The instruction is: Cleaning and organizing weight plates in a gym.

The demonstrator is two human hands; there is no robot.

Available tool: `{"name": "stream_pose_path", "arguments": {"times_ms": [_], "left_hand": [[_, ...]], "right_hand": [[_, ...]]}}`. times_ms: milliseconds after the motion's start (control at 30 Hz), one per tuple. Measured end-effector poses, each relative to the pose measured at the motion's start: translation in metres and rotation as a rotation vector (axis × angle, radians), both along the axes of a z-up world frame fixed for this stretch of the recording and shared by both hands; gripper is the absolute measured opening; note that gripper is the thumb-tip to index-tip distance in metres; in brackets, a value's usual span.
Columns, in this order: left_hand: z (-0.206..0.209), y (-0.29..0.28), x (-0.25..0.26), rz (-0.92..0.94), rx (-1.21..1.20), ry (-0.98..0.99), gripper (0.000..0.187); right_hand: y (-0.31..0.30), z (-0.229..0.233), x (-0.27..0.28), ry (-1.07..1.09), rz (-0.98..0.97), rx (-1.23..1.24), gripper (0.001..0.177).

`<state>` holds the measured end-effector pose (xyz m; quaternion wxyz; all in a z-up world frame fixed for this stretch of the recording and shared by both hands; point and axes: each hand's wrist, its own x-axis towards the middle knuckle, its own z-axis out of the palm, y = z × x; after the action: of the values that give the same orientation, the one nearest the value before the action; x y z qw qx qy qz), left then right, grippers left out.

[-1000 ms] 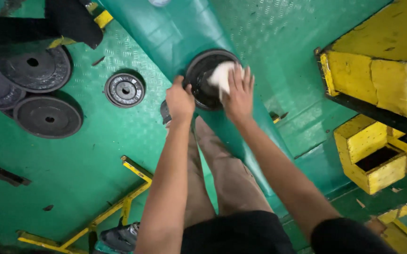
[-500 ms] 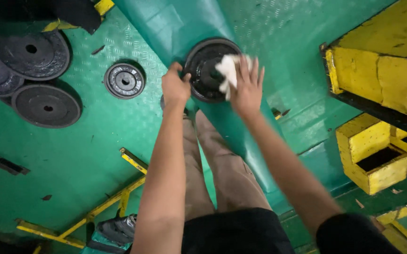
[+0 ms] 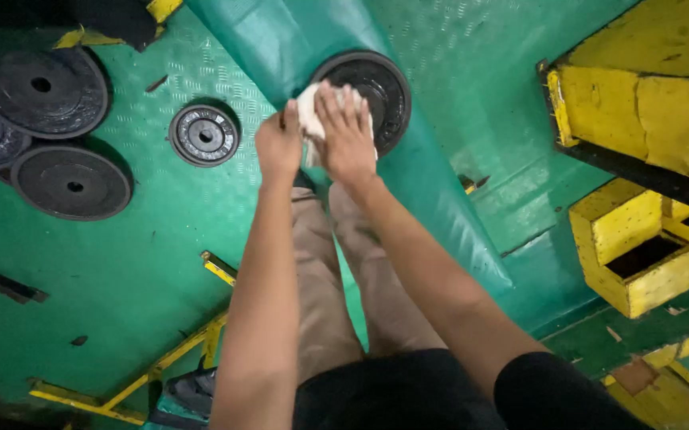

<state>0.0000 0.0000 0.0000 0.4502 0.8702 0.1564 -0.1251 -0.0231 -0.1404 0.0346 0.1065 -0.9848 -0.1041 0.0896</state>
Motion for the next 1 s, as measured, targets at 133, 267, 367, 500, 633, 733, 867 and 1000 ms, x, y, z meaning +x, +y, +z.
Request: {"name": "stream_pose_path", "arguments": {"times_ms": [133, 267, 367, 500, 633, 733, 867, 1000], "left_hand": [[0.057, -0.016, -0.038, 0.05, 0.043, -0.194, 0.048], [0.083, -0.055, -0.044, -0.113, 0.186, -0.382, 0.076], [0.069, -0.075, -0.024, -0.302, 0.365, -0.316, 0.082], [0.044, -0.071, 0.014, -0.472, 0.5, -0.309, 0.083], [0.038, -0.07, 0.045, -0.687, 0.517, -0.381, 0.081], [0.044, -0.088, 0.069, -0.726, 0.504, -0.423, 0.079], [0.024, -0.13, 0.11, -0.744, 0.425, -0.422, 0.073], [0.029, -0.135, 0.116, -0.806, 0.382, -0.428, 0.067]], "right_hand": [[-0.006, 0.024, 0.012, -0.038, -0.135, 0.271, 0.067], [-0.055, 0.008, -0.002, -0.268, -0.425, 0.45, 0.046], [-0.079, -0.024, -0.004, -0.304, -0.774, 0.464, 0.051], [-0.086, -0.028, -0.009, -0.204, -0.641, 0.46, 0.056], [-0.083, -0.033, -0.008, -0.223, -0.67, 0.347, 0.056], [-0.082, -0.037, -0.004, -0.23, -0.72, 0.336, 0.056], [-0.083, -0.044, -0.005, -0.246, -0.722, 0.311, 0.054], [-0.083, -0.042, -0.009, -0.24, -0.733, 0.307, 0.054]]}}
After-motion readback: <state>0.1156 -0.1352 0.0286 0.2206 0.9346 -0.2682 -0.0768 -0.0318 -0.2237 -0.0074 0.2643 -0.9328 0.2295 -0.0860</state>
